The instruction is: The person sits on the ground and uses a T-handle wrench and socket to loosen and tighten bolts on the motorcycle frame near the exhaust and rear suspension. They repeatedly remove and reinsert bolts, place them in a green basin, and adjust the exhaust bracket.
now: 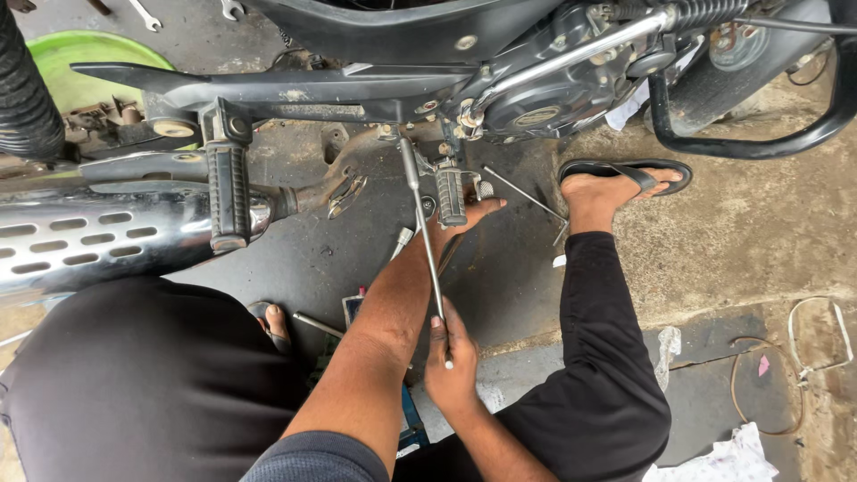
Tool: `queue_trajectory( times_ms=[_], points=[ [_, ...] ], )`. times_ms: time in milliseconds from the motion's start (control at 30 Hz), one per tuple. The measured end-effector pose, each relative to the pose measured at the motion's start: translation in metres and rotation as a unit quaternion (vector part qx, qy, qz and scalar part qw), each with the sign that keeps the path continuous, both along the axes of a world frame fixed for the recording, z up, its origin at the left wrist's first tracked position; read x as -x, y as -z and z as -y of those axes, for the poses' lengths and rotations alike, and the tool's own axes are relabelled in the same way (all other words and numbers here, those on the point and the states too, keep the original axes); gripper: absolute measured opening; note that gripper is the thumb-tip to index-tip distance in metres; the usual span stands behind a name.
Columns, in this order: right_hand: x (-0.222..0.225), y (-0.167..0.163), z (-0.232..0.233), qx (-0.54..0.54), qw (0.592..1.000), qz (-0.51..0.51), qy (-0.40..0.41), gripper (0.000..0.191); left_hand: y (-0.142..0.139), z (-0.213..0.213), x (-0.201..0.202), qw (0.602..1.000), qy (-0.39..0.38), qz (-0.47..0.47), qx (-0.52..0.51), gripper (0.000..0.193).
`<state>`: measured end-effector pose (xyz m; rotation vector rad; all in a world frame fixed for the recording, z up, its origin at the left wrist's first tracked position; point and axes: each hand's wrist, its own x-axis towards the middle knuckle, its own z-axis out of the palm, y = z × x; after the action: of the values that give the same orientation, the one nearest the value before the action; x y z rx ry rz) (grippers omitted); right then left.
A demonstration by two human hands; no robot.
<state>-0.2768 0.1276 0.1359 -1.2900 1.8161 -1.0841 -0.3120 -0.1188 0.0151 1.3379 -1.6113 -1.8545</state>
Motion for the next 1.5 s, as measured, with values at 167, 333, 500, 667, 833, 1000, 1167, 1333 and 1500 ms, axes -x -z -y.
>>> queue_trajectory(
  times_ms=[167, 333, 500, 667, 833, 1000, 1167, 1333, 1500],
  points=[
    [-0.002, -0.001, 0.007, -0.006, 1.000, -0.010, 0.007, 0.039, -0.007, -0.004, -0.003, 0.999, -0.025, 0.021, -0.037, 0.078],
    [0.000, 0.002, 0.021, -0.011, 1.000, -0.023, 0.003, 0.038, -0.009, -0.003, -0.009, 0.998, -0.047, -0.031, -0.033, 0.087],
    [-0.016, 0.010, 0.027, 0.032, 0.995, 0.081, 0.046, 0.036, -0.013, 0.001, -0.003, 0.999, -0.038, -0.033, -0.014, 0.075],
    [-0.004, 0.016, 0.031, 0.073, 0.977, -0.198, 0.017, 0.035, -0.010, -0.004, -0.011, 0.999, 0.033, -0.029, -0.021, 0.070],
    [0.017, 0.025, 0.029, -0.008, 0.992, -0.109, 0.060, 0.034, 0.006, -0.026, -0.081, 0.980, -0.106, -0.120, -0.118, 0.044],
    [0.044, 0.045, 0.030, 0.029, 0.975, 0.205, 0.077, 0.032, -0.034, -0.069, -0.094, 0.925, -0.106, -0.220, -0.291, 0.067],
    [0.049, 0.048, 0.024, -0.086, 0.705, 0.688, 0.148, 0.031, -0.072, -0.094, -0.079, 0.873, -0.229, -0.275, -0.332, 0.059],
    [0.029, 0.017, 0.018, -0.111, 0.654, 0.713, 0.226, 0.041, -0.080, -0.096, -0.075, 0.803, -0.236, -0.358, -0.414, 0.057],
    [0.030, -0.012, -0.029, 0.044, 0.969, -0.034, 0.242, 0.043, -0.082, -0.092, -0.069, 0.788, -0.258, -0.362, -0.425, 0.056]
  ],
)
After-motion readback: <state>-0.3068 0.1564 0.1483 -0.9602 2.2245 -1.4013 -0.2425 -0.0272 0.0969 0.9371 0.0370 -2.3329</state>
